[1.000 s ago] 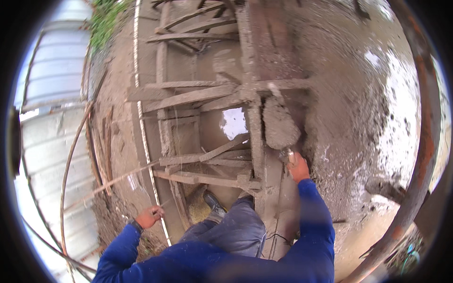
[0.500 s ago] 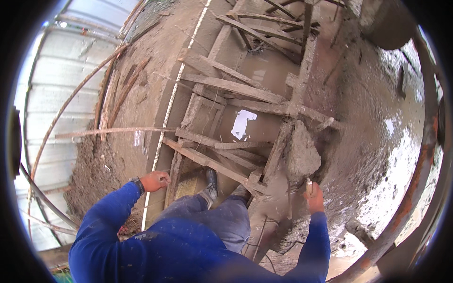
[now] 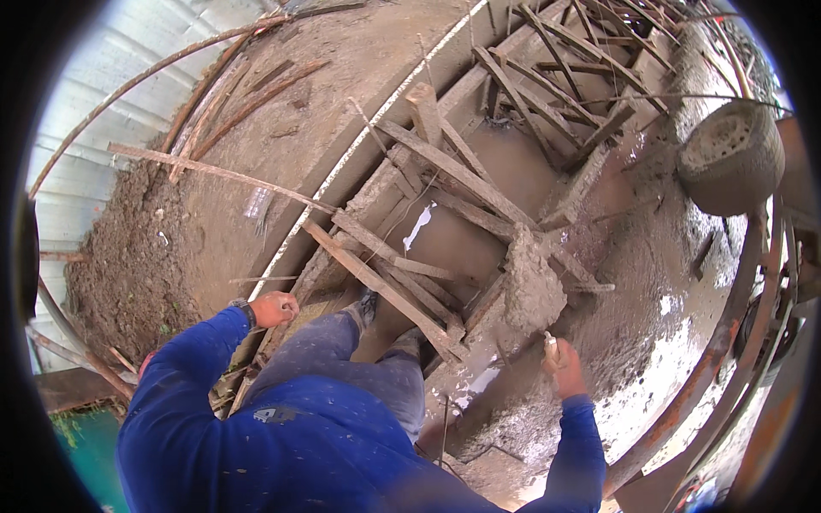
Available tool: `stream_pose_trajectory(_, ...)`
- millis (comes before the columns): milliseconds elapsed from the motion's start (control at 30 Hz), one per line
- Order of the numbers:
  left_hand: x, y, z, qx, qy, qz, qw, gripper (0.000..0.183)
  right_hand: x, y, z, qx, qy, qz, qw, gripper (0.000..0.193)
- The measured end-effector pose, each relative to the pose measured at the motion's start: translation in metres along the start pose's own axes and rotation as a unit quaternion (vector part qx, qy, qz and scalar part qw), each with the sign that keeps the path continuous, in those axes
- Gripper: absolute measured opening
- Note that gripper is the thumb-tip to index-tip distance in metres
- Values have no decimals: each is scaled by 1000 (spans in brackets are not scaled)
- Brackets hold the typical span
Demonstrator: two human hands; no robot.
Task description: The person uses a trowel and a long metal bar to spread and level wet concrete within a wooden formwork. The person repeatedly scrapes and smooths the surface, moving the bar across the form to distribute the material evenly.
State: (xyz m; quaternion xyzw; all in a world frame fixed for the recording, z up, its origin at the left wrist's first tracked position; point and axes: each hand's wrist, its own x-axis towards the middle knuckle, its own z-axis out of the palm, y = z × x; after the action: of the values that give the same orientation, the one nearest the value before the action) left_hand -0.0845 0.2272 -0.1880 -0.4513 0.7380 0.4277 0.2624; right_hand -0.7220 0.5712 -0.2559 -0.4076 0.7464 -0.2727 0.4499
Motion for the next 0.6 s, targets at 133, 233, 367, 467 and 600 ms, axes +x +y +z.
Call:
stream_pose_trajectory(133,-4,-38,2,-47,20,-2,999,23,39,-45,10,-5,-49,18,999,22)
stream_pose_trajectory(233,-5,-62,-2,-88,4,-11,996,24,65,-153,35,58,-78,83,992,18)
stream_pose_trajectory(367,5,-115,-4,-121,-1,14,993,26,109,-184,95,34,-65,29,997,18)
stream_pose_trajectory(467,5,-138,-23,-192,-46,-31,980,25,135,-213,149,28,-66,11,997,21)
stream_pose_trajectory(600,-5,-179,-47,-171,-15,-10,985,22,165,-266,228,126,-80,88,985,23)
